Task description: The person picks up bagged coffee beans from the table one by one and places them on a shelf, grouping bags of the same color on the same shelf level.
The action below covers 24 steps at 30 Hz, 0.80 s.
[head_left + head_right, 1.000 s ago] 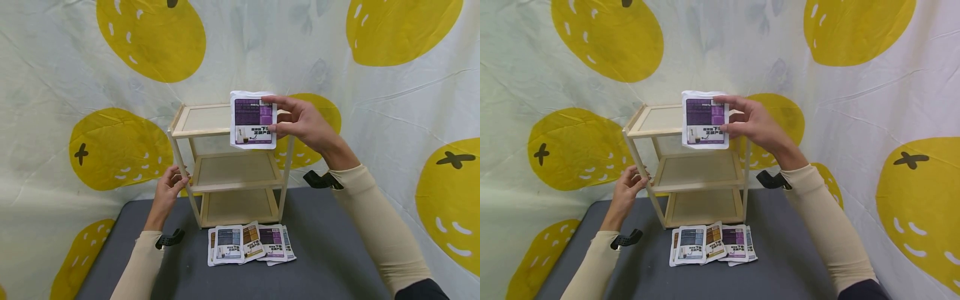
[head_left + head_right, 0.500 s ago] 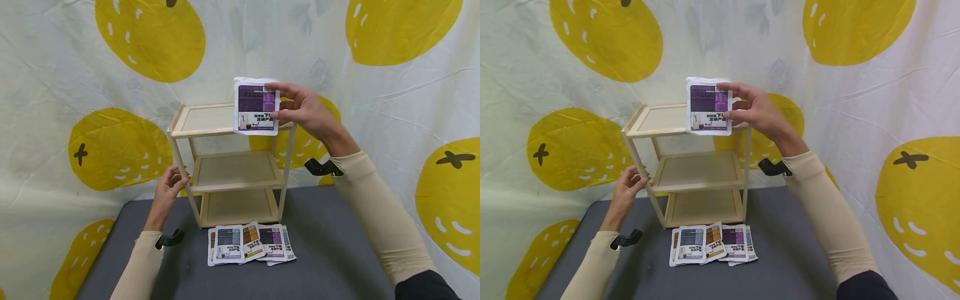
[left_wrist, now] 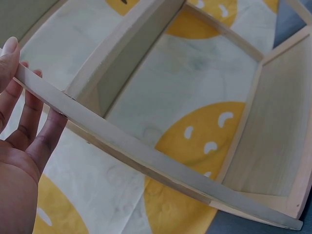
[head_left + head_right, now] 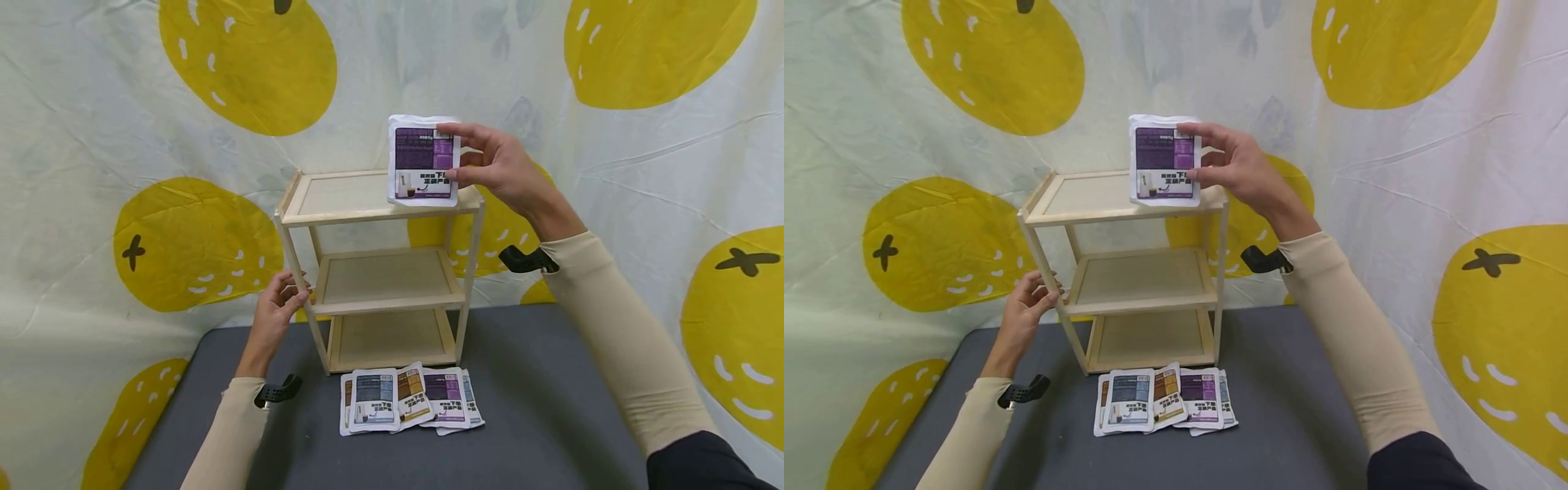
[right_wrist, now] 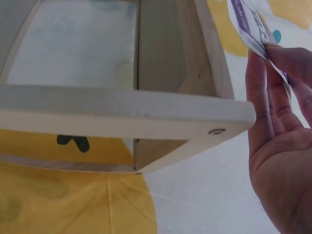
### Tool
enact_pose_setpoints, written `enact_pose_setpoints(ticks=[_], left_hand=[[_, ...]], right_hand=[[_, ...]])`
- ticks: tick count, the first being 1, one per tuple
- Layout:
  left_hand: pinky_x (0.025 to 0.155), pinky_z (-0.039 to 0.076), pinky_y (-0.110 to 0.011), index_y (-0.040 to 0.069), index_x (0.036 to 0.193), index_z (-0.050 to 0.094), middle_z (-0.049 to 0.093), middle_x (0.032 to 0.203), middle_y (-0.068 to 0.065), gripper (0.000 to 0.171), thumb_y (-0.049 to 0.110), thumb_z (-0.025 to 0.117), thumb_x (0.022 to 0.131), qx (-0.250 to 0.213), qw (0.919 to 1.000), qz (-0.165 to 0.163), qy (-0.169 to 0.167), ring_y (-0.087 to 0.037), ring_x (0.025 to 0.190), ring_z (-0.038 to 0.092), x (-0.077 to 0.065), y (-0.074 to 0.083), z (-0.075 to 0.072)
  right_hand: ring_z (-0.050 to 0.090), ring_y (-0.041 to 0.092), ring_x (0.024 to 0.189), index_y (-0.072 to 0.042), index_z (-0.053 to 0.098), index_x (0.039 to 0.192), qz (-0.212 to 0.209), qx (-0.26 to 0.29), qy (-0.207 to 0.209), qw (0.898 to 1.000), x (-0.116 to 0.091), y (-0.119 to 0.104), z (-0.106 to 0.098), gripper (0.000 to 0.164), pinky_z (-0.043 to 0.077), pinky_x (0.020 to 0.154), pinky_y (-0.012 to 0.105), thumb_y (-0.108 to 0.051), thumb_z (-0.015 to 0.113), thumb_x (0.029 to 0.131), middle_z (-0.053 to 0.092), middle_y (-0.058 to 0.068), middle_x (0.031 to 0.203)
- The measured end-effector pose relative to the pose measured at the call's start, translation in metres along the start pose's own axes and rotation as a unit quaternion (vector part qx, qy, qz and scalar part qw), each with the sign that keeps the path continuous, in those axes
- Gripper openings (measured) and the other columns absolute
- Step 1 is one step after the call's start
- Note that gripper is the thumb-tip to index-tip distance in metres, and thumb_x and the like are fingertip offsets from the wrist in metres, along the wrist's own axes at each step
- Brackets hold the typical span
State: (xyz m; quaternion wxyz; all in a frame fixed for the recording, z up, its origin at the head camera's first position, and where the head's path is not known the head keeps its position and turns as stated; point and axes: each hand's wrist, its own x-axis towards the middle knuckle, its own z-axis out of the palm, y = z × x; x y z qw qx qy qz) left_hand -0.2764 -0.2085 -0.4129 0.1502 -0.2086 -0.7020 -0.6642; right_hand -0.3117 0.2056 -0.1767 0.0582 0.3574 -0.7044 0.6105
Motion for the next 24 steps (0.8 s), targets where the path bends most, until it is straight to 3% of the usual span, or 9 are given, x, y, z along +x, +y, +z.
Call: enact_pose_setpoints(ticks=[14, 19, 24], left_hand=[[0.087, 0.059, -0.029, 0.002, 0.135, 0.052, 0.063, 0.111, -0.002, 0.039, 0.004, 0.064, 0.099, 0.002, 1.0, 0.003, 0.001, -0.019, 0.103, 0.066, 0.001, 0.001, 0.001], [0.086, 0.061, -0.034, 0.001, 0.135, 0.052, 0.059, 0.113, -0.017, 0.039, 0.002, 0.065, 0.098, -0.002, 1.0, 0.003, 0.001, -0.023, 0.102, 0.066, 0.001, 0.001, 0.002], [0.086, 0.06, -0.032, -0.005, 0.137, 0.048, 0.051, 0.118, -0.035, 0.042, 0.002, 0.064, 0.098, -0.005, 1.0, 0.002, 0.001, -0.042, 0.106, 0.061, 0.001, 0.001, 0.002]], right_hand=[[0.063, 0.029, 0.097, -0.009, 0.056, 0.145, 0.015, -0.022, 0.012, 1.0, 0.008, 0.009, -0.01, 0.058, 0.06, 0.079, 0.026, 0.007, 0.07, 0.091, 0.059, 0.013, 0.13], [0.064, 0.028, 0.098, -0.009, 0.055, 0.146, 0.026, -0.028, 0.006, 0.999, 0.009, 0.013, -0.012, 0.058, 0.06, 0.08, 0.026, 0.006, 0.069, 0.091, 0.061, 0.014, 0.129], [0.064, 0.028, 0.097, -0.009, 0.054, 0.146, 0.028, -0.027, 0.007, 0.999, 0.012, 0.016, -0.014, 0.058, 0.06, 0.08, 0.026, 0.007, 0.068, 0.092, 0.06, 0.014, 0.129]])
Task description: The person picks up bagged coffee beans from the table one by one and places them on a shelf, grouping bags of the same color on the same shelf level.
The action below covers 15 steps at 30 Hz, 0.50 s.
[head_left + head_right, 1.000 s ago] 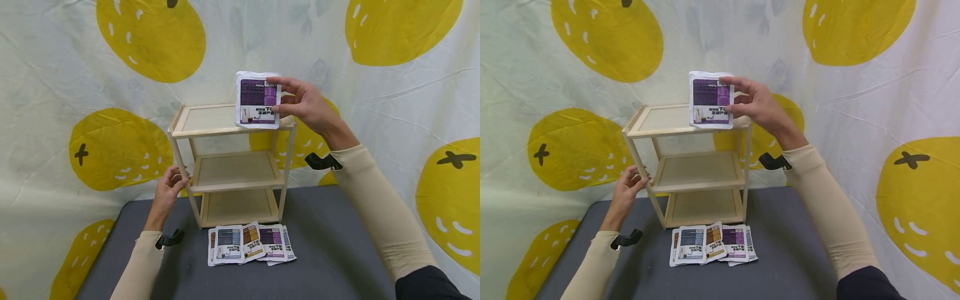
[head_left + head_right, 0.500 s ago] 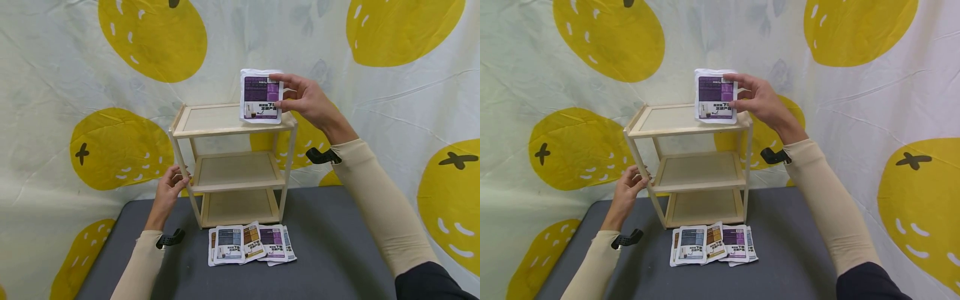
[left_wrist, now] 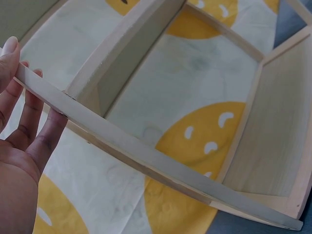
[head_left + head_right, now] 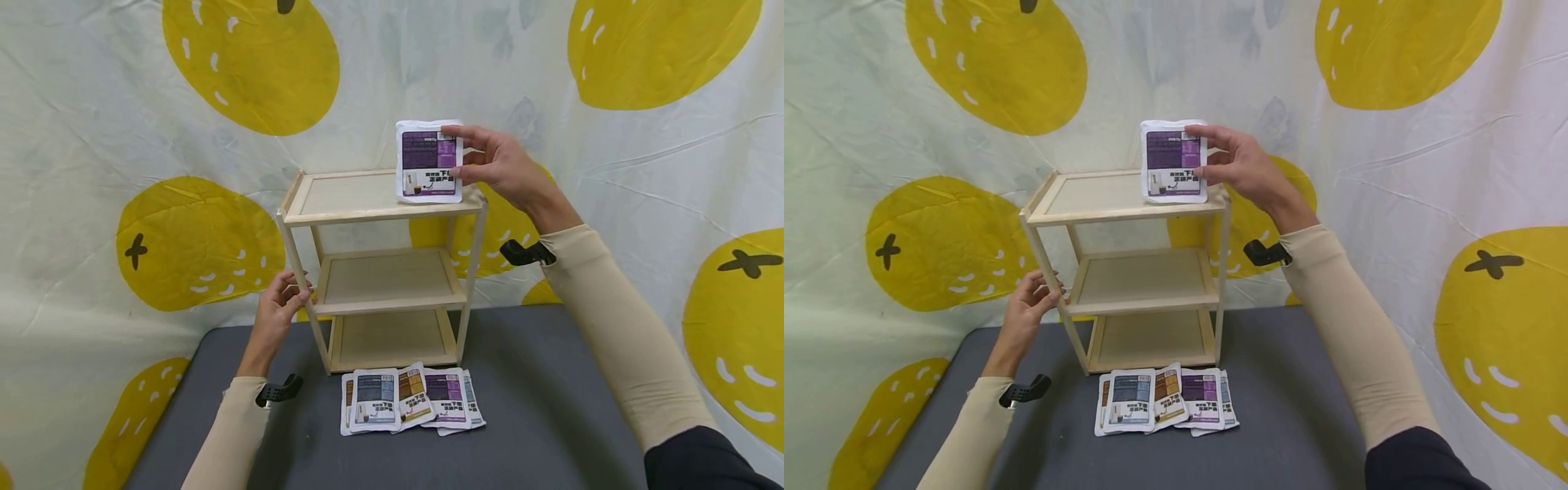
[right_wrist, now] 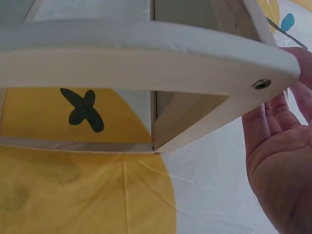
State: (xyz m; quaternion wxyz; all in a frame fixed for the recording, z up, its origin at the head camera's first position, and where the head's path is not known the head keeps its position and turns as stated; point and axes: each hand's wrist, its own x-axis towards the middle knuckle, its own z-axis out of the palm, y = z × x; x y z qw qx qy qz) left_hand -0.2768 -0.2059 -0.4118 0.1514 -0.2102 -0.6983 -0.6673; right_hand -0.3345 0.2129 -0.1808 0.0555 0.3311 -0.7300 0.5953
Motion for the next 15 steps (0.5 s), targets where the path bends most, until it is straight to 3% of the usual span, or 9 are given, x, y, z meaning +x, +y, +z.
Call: enact_pose_setpoints(ticks=[3, 9, 15], left_hand=[[0.086, 0.06, -0.033, -0.006, 0.137, 0.048, 0.05, 0.118, -0.036, 0.043, 0.002, 0.064, 0.098, -0.002, 1.0, 0.0, 0.0, -0.045, 0.106, 0.059, 0.0004, 0.0001, -0.0003], [0.087, 0.06, -0.037, -0.004, 0.137, 0.049, 0.051, 0.118, -0.033, 0.041, 0.002, 0.063, 0.099, 0.0, 0.9999, 0.01, -0.01, -0.024, 0.102, 0.065, -0.0003, -0.0025, -0.0022], [0.087, 0.06, -0.03, 0.002, 0.136, 0.052, 0.062, 0.112, -0.007, 0.038, 0.003, 0.063, 0.099, 0.006, 0.9999, 0.008, -0.011, -0.034, 0.106, 0.064, -0.0017, -0.0042, -0.0025]], right_hand=[[0.064, 0.027, 0.098, -0.009, 0.054, 0.147, 0.006, -0.01, -0.003, 1.0, 0.0016, 0.0004, -0.0005, 0.058, 0.06, 0.081, 0.026, 0.006, 0.068, 0.092, 0.061, 0.013, 0.128], [0.063, 0.028, 0.105, -0.013, 0.051, 0.149, 0.025, -0.041, -0.021, 0.999, 0.0029, 0.0027, -0.0021, 0.06, 0.059, 0.085, 0.027, 0.002, 0.069, 0.094, 0.06, 0.011, 0.132], [0.06, 0.031, 0.11, -0.015, 0.048, 0.152, 0.029, -0.048, -0.041, 0.998, 0.0018, 0.0041, -0.0022, 0.063, 0.058, 0.087, 0.026, 0.002, 0.069, 0.094, 0.055, 0.012, 0.137]])
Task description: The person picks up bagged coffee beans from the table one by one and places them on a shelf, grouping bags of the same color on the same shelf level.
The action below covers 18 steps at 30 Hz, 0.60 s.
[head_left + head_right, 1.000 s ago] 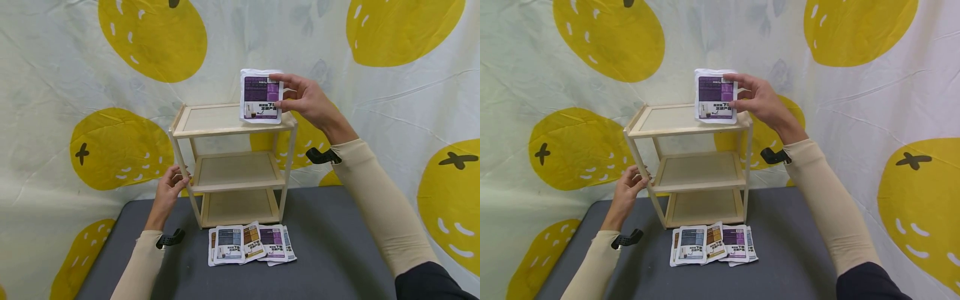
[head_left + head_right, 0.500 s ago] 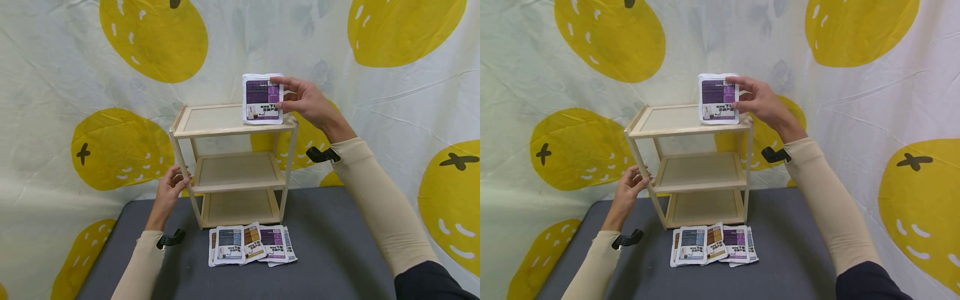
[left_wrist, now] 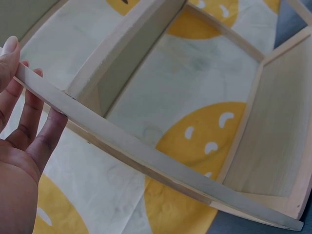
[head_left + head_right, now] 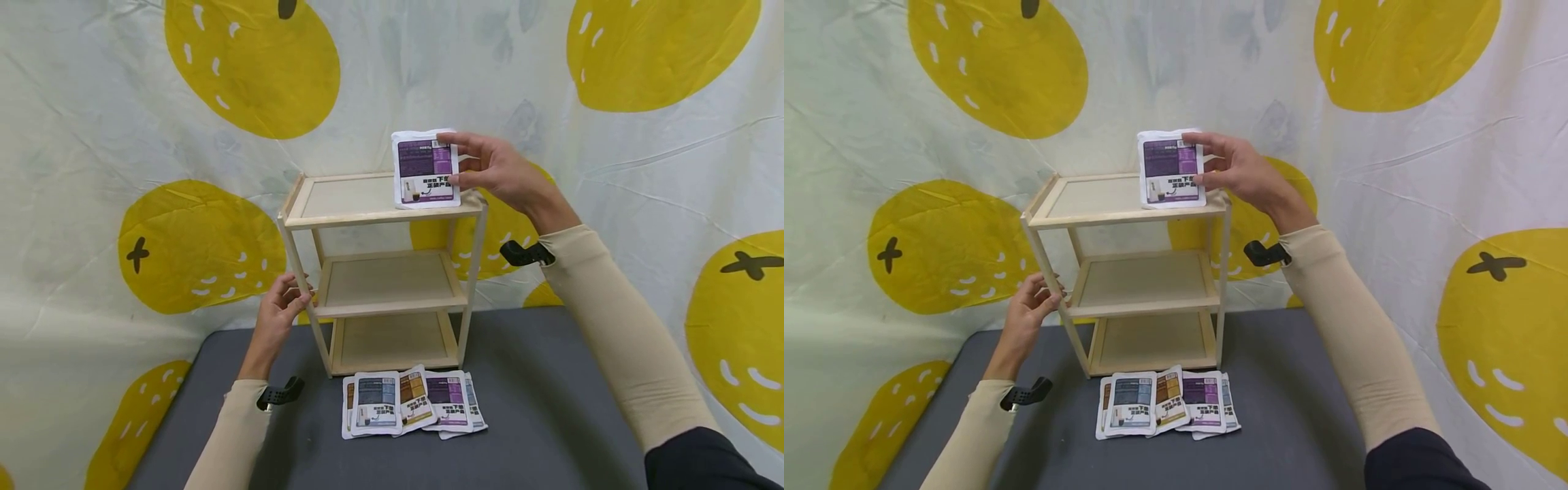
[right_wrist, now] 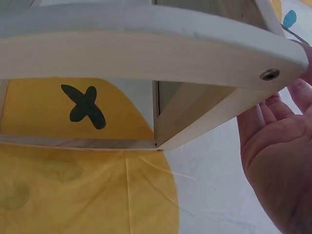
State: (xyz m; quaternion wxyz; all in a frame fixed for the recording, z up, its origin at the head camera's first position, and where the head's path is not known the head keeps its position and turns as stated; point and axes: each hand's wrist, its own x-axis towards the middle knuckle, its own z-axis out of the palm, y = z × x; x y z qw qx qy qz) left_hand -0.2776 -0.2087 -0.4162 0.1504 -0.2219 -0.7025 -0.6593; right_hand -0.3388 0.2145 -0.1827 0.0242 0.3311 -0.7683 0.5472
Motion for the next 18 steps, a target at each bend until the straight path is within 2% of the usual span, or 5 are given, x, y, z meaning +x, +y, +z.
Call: enact_pose_setpoints(ticks=[2, 6, 12, 15, 18], left_hand=[[0.087, 0.059, -0.029, 0.003, 0.135, 0.053, 0.063, 0.111, -0.002, 0.038, 0.003, 0.063, 0.099, 0.0, 1.0, -0.004, 0.005, -0.032, 0.106, 0.064, -0.0001, 0.0004, 0.0006], [0.089, 0.058, -0.028, 0.003, 0.135, 0.053, 0.063, 0.11, -0.001, 0.038, 0.004, 0.064, 0.099, 0.003, 0.9999, -0.009, 0.011, -0.02, 0.103, 0.065, -0.0003, 0.0014, 0.0015], [0.089, 0.058, -0.028, 0.003, 0.136, 0.052, 0.063, 0.11, -0.002, 0.038, 0.005, 0.064, 0.099, 0.009, 0.9999, -0.01, 0.011, -0.019, 0.102, 0.065, -0.0004, 0.0013, 0.0007], [0.089, 0.058, -0.028, 0.003, 0.136, 0.052, 0.063, 0.11, -0.002, 0.038, 0.005, 0.064, 0.099, 0.01, 0.9998, -0.009, 0.011, -0.019, 0.102, 0.065, 0.0001, 0.0018, 0.0005], [0.088, 0.058, -0.027, 0.003, 0.135, 0.052, 0.063, 0.11, -0.001, 0.038, 0.005, 0.064, 0.099, 0.012, 0.9998, -0.009, 0.011, -0.019, 0.102, 0.065, 0.0006, 0.0018, 0.0006]], right_hand=[[0.06, 0.03, 0.111, -0.015, 0.048, 0.152, 0.0, 0.002, 0.0, 1.0, -0.0001, 0.0004, 0.0002, 0.064, 0.058, 0.088, 0.026, 0.002, 0.068, 0.094, 0.055, 0.013, 0.137], [0.061, 0.03, 0.111, -0.015, 0.048, 0.152, 0.001, 0.006, 0.003, 1.0, -0.0003, 0.0008, 0.0002, 0.064, 0.058, 0.088, 0.026, 0.002, 0.068, 0.094, 0.055, 0.013, 0.137], [0.06, 0.03, 0.11, -0.014, 0.046, 0.153, 0.004, -0.001, 0.009, 1.0, -0.0012, 0.0011, 0.0001, 0.065, 0.058, 0.087, 0.025, 0.002, 0.069, 0.094, 0.051, 0.013, 0.143], [0.058, 0.029, 0.115, -0.016, 0.046, 0.153, 0.009, -0.033, 0.022, 0.999, -0.0006, 0.0004, -0.0007, 0.065, 0.055, 0.092, 0.026, -0.002, 0.07, 0.094, 0.051, 0.012, 0.145], [0.053, 0.029, 0.126, -0.018, 0.048, 0.153, 0.021, -0.086, 0.047, 0.995, -0.0002, -0.0008, -0.0022, 0.065, 0.049, 0.103, 0.034, -0.009, 0.074, 0.093, 0.05, 0.01, 0.149]])
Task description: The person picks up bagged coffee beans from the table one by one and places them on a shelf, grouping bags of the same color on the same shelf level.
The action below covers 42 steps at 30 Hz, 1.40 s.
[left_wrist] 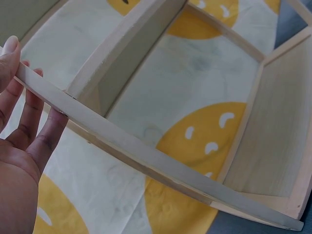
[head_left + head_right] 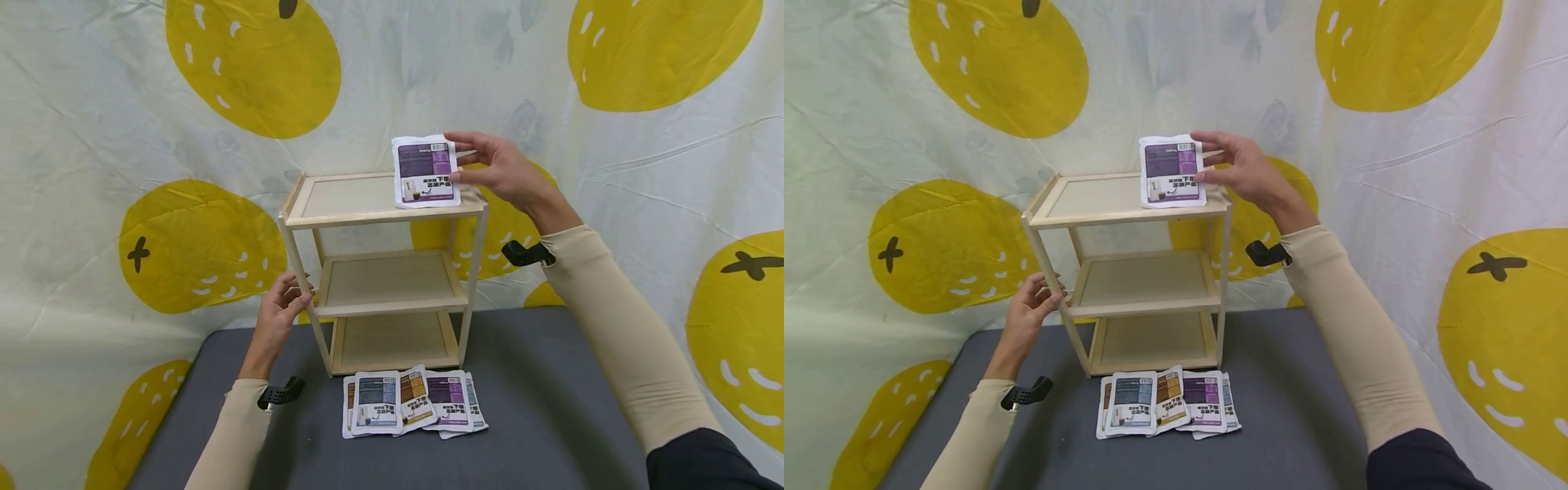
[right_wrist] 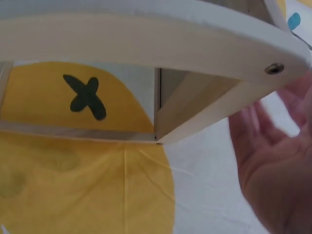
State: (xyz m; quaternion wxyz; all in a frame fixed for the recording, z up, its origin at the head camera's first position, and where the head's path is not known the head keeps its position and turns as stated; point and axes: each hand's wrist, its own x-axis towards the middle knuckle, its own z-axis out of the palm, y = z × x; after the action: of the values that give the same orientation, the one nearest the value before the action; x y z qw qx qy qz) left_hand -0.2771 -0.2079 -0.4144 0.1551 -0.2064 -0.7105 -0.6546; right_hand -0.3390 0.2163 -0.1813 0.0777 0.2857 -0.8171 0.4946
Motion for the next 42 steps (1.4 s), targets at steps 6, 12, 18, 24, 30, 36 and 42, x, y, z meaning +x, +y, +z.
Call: enact_pose_setpoints(ticks=[6, 12, 18, 24, 30, 36, 42], left_hand=[[0.087, 0.058, -0.027, 0.003, 0.135, 0.053, 0.063, 0.11, 0.0, 0.037, 0.005, 0.063, 0.099, 0.0, 1.0, 0.001, 0.0, -0.019, 0.102, 0.065, 0.0, 0.0, 0.0], [0.085, 0.059, -0.029, 0.003, 0.135, 0.054, 0.059, 0.114, -0.019, 0.037, 0.004, 0.063, 0.099, -0.002, 0.9998, 0.015, -0.01, -0.018, 0.101, 0.063, 0.001, 0.0, 0.0], [0.085, 0.061, -0.04, 0.003, 0.133, 0.055, 0.057, 0.113, -0.022, 0.036, 0.002, 0.064, 0.098, -0.017, 0.9994, 0.025, -0.016, -0.019, 0.098, 0.063, 0.003, 0.001, 0.001], [0.084, 0.061, -0.037, 0.002, 0.132, 0.055, 0.061, 0.109, -0.007, 0.036, 0.0, 0.065, 0.097, -0.015, 0.9997, 0.017, -0.008, -0.021, 0.098, 0.063, 0.005, 0.003, 0.004], [0.085, 0.061, -0.038, 0.001, 0.132, 0.054, 0.061, 0.109, -0.005, 0.036, 0.001, 0.065, 0.097, -0.01, 0.9999, 0.01, -0.003, -0.037, 0.101, 0.062, 0.004, 0.004, 0.004], [0.084, 0.061, -0.038, 0.001, 0.132, 0.055, 0.059, 0.112, -0.018, 0.036, 0.002, 0.065, 0.097, -0.01, 0.9999, 0.011, -0.001, -0.045, 0.103, 0.058, 0.004, 0.003, 0.003], [0.084, 0.061, -0.036, 0.002, 0.133, 0.055, 0.059, 0.113, -0.016, 0.037, 0.005, 0.066, 0.098, -0.006, 1.0, 0.007, -0.001, -0.045, 0.105, 0.059, 0.004, 0.003, 0.003]], right_hand=[[0.041, 0.029, 0.142, -0.019, 0.048, 0.152, 0.027, -0.059, 0.041, 0.997, -0.004, -0.001, -0.003, 0.064, 0.039, 0.114, 0.05, -0.019, 0.074, 0.094, 0.043, 0.004, 0.159], [0.044, 0.03, 0.139, -0.02, 0.052, 0.15, 0.022, -0.06, 0.054, 0.997, -0.011, -0.002, -0.004, 0.058, 0.043, 0.112, 0.047, -0.022, 0.073, 0.095, 0.047, 0.004, 0.156], [0.05, 0.03, 0.134, -0.015, 0.053, 0.148, 0.005, -0.054, 0.046, 0.997, -0.022, -0.008, -0.003, 0.056, 0.045, 0.111, 0.042, -0.02, 0.073, 0.095, 0.052, 0.004, 0.151], [0.052, 0.033, 0.133, -0.013, 0.052, 0.148, -0.012, -0.056, 0.032, 0.998, -0.035, -0.015, -0.002, 0.057, 0.049, 0.106, 0.036, -0.02, 0.073, 0.095, 0.052, 0.006, 0.151], [0.056, 0.033, 0.129, -0.01, 0.054, 0.146, -0.039, -0.038, 0.024, 0.998, -0.045, -0.022, 0.005, 0.057, 0.053, 0.096, 0.021, -0.012, 0.075, 0.093, 0.056, 0.005, 0.146], [0.057, 0.031, 0.128, -0.012, 0.054, 0.146, -0.052, -0.033, 0.023, 0.998, -0.054, -0.028, 0.01, 0.058, 0.053, 0.093, 0.018, -0.009, 0.075, 0.092, 0.056, 0.006, 0.146], [0.059, 0.028, 0.127, -0.013, 0.055, 0.145, -0.072, -0.031, 0.023, 0.997, -0.063, -0.03, 0.013, 0.057, 0.054, 0.093, 0.018, -0.006, 0.075, 0.092, 0.055, 0.007, 0.147]])
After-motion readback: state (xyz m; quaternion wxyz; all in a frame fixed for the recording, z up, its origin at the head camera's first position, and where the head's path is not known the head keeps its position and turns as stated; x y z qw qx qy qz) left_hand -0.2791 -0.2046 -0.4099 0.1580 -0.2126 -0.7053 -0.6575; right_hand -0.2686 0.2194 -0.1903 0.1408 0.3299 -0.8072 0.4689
